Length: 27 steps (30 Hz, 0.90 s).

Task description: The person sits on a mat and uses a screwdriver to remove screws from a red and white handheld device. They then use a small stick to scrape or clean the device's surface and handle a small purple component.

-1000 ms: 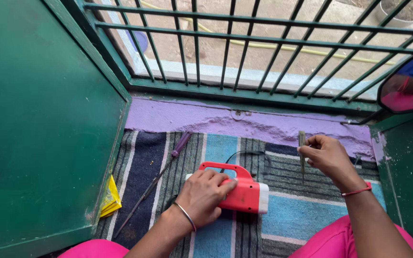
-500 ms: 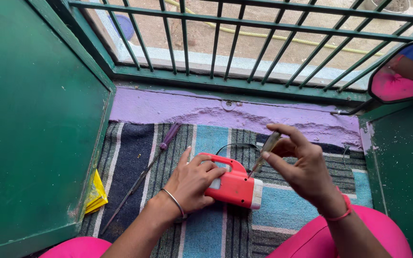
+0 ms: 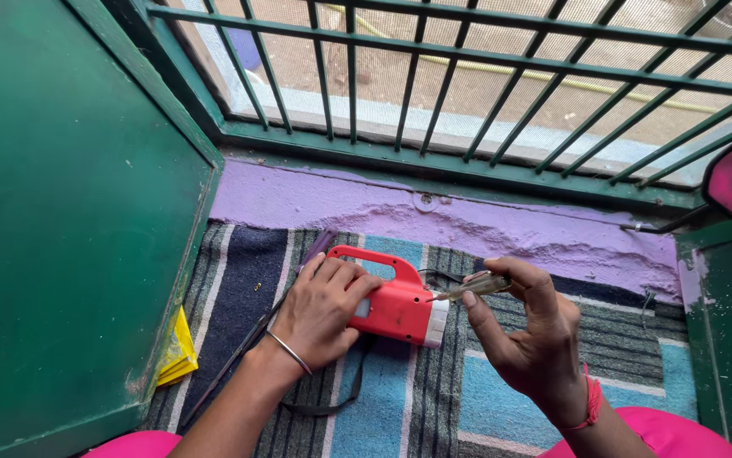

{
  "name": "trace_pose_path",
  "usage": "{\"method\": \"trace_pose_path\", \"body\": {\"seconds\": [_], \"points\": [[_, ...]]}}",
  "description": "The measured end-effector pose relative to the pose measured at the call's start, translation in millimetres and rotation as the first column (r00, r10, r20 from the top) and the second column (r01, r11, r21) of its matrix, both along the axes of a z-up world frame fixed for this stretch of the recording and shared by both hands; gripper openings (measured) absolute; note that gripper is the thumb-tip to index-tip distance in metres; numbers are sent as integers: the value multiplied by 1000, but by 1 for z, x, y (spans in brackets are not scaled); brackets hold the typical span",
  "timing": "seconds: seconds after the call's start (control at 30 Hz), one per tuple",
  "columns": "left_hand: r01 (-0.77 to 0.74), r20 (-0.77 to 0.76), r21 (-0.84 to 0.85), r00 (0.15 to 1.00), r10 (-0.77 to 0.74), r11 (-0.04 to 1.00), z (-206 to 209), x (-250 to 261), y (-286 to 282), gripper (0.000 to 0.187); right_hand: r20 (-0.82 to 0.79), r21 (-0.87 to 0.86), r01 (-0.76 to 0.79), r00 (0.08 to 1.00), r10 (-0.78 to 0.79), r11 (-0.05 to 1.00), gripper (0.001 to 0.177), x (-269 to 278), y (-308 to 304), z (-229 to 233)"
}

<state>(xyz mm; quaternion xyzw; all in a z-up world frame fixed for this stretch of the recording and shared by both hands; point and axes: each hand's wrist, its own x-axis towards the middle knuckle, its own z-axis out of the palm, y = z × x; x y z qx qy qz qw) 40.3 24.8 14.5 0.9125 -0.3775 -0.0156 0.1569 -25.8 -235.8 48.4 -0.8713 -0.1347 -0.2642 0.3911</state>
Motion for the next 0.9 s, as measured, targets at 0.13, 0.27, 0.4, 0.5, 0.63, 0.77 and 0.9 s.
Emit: {"method": "trace_pose_path", "body": {"seconds": [0.13, 0.27, 0.4, 0.5, 0.63, 0.77, 0.9], "points": [[-2, -27, -23, 1000, 2, 1000, 0, 4, 0, 73, 13, -10, -6, 1000, 6, 1000, 40, 2, 1, -5], [-9, -54, -5, 999, 8, 1000, -2, 8, -1, 76, 31, -49, -9, 999, 10, 999, 40, 3, 3, -6], [-20, -65, 5, 998, 21, 1000, -6, 9, -1, 81, 59, -88, -8, 998, 14, 996, 39, 6, 7, -8], [-49, -79, 19, 996, 50, 999, -9, 10, -3, 82, 50, -144, -15, 999, 22, 989, 38, 11, 11, -6], [-53, -91, -4, 995, 52, 999, -8, 10, -3, 80, -20, -240, -50, 999, 46, 969, 38, 20, 22, -2], [-59, -132, -22, 990, 56, 998, -6, 11, -2, 82, -30, -239, -6, 1000, -1, 971, 35, 28, 30, 2], [-72, -79, -32, 994, 69, 997, -11, 10, -5, 86, -51, -176, 2, 999, -11, 984, 28, 30, 35, 6]]}}
